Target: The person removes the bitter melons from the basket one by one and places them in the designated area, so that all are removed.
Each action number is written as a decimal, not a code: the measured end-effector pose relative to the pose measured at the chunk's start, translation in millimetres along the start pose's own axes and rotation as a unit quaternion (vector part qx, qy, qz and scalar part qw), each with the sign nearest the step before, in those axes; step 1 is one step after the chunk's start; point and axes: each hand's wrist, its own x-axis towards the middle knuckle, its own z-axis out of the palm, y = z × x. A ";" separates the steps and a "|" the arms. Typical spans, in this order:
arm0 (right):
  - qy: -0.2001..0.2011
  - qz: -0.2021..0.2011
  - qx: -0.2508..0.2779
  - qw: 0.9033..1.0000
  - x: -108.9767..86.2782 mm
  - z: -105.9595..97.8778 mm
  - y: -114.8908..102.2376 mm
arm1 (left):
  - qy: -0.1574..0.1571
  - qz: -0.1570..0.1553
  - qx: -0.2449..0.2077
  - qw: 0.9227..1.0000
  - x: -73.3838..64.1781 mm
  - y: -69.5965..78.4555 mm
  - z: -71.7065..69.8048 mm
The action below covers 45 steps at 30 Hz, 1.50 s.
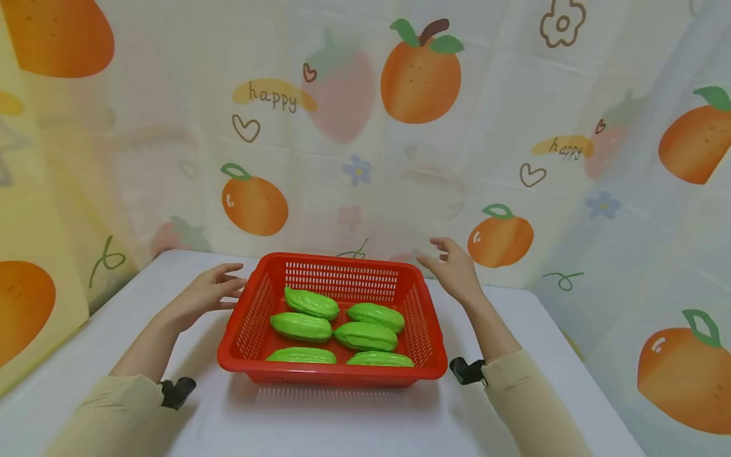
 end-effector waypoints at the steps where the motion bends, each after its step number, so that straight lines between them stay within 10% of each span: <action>1: -0.008 0.001 0.013 1.000 2.0 1.0 -7.5 | -0.010 -0.003 -0.013 1.000 0.5 -0.4 1.1; 18: -0.129 -0.012 0.065 0.990 24.7 47.1 -74.0 | -0.032 -0.028 -0.077 0.996 5.0 -3.7 11.1; 45: -0.248 0.029 0.138 0.958 38.9 130.2 -71.0 | -0.038 -0.036 -0.064 0.997 10.9 -4.4 8.5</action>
